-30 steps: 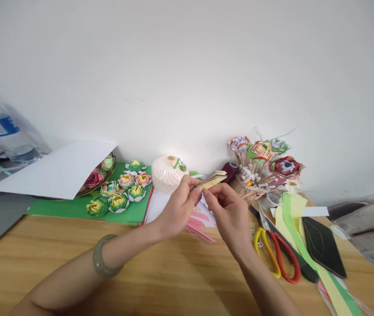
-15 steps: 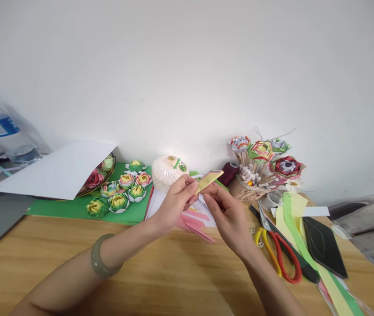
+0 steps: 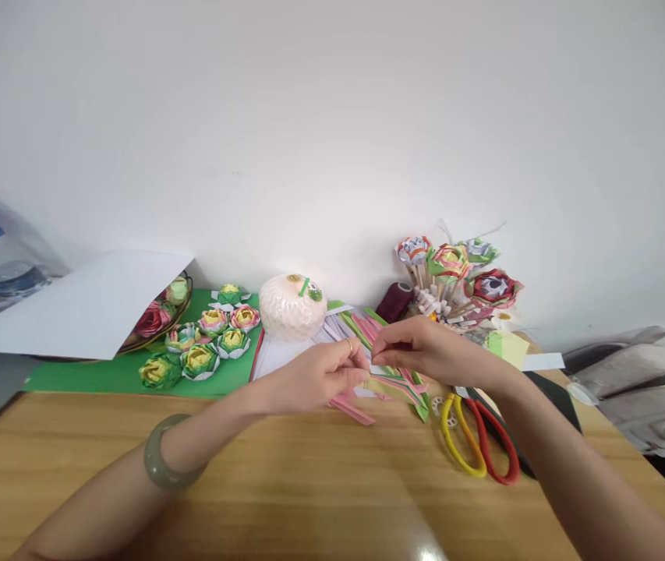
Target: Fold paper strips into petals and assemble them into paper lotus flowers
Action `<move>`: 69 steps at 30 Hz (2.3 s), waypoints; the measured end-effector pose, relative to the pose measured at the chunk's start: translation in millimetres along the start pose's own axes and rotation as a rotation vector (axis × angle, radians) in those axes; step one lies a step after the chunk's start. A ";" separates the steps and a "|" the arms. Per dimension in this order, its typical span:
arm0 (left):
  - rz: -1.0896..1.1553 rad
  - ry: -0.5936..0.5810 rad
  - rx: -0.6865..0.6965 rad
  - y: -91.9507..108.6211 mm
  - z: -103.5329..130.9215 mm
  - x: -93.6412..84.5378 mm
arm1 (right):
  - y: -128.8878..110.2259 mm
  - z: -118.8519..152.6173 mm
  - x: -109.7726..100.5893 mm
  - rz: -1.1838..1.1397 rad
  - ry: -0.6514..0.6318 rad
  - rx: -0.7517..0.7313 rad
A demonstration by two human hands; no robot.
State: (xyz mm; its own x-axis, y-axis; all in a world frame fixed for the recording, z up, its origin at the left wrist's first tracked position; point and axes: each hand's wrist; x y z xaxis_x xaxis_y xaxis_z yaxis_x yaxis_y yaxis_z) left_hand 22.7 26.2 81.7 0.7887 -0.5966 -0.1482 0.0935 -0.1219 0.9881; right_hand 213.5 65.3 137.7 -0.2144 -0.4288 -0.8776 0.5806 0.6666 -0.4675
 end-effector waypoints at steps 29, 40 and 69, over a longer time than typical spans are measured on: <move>0.500 0.697 0.203 -10.0 -6.7 23.9 | -45.5 -21.7 97.0 0.785 1.046 0.144; 0.731 0.531 0.244 3.1 1.4 13.9 | -40.8 -10.8 73.4 -0.223 0.748 0.148; 0.665 -0.011 -0.090 -5.9 -7.3 -4.2 | -24.2 7.0 43.6 -0.104 0.596 0.064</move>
State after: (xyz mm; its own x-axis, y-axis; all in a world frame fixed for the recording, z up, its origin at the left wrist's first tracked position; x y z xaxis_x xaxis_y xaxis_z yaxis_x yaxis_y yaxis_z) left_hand 23.2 35.2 76.8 0.6898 -0.5300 0.4931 -0.3592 0.3408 0.8688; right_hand 195.7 26.2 111.5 -0.6651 -0.0622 -0.7442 0.5748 0.5935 -0.5633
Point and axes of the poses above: each hand's wrist, its own z-axis away from the middle knuckle, its own x-axis out of the palm, y = z × x, and after that the axes turned 6 degrees about z, right-handed
